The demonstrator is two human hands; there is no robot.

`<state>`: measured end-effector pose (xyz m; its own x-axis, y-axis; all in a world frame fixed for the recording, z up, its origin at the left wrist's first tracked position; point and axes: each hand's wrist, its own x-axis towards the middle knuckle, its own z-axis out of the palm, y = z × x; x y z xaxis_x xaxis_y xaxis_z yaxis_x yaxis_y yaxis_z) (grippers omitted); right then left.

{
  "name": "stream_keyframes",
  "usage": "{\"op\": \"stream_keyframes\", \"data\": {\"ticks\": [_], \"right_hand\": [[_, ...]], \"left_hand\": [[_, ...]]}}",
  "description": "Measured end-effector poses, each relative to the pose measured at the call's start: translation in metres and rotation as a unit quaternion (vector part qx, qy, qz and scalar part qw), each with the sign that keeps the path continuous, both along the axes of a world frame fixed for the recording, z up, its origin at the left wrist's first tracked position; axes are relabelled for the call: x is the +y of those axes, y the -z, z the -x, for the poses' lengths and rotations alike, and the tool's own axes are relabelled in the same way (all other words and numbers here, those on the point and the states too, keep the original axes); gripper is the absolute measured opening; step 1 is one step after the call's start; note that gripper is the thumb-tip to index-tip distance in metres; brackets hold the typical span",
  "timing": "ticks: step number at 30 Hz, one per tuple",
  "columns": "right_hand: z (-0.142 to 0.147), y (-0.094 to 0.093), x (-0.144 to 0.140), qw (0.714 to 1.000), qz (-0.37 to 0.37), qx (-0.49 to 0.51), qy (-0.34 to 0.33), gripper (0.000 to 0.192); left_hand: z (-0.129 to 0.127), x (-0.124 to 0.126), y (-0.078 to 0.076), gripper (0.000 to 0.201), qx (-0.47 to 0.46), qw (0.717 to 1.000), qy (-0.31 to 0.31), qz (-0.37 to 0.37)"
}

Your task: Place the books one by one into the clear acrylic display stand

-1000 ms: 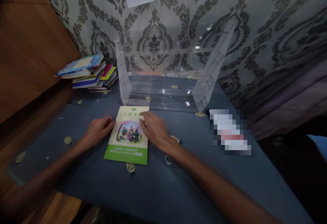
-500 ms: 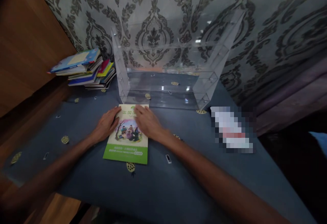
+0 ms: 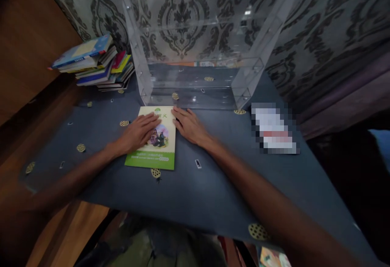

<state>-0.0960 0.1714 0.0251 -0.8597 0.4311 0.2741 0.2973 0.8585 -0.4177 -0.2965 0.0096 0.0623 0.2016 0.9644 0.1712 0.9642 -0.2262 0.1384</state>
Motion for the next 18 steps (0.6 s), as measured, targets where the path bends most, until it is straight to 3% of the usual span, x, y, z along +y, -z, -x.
{"op": "stream_keyframes", "data": {"ticks": [6, 12, 18], "right_hand": [[-0.001, 0.002, 0.002, 1.0, -0.007, 0.003, -0.002, 0.05], [-0.001, 0.002, 0.002, 1.0, -0.003, 0.002, -0.004, 0.049], [-0.001, -0.001, -0.002, 1.0, -0.01, 0.0, 0.003, 0.05]], "left_hand": [[-0.047, -0.04, -0.007, 0.045, -0.015, 0.979, 0.19, 0.07], [-0.051, -0.064, -0.014, 0.049, -0.044, 0.971, 0.208, 0.11], [-0.038, -0.079, -0.015, 0.049, -0.107, 0.97, 0.201, 0.083]]}}
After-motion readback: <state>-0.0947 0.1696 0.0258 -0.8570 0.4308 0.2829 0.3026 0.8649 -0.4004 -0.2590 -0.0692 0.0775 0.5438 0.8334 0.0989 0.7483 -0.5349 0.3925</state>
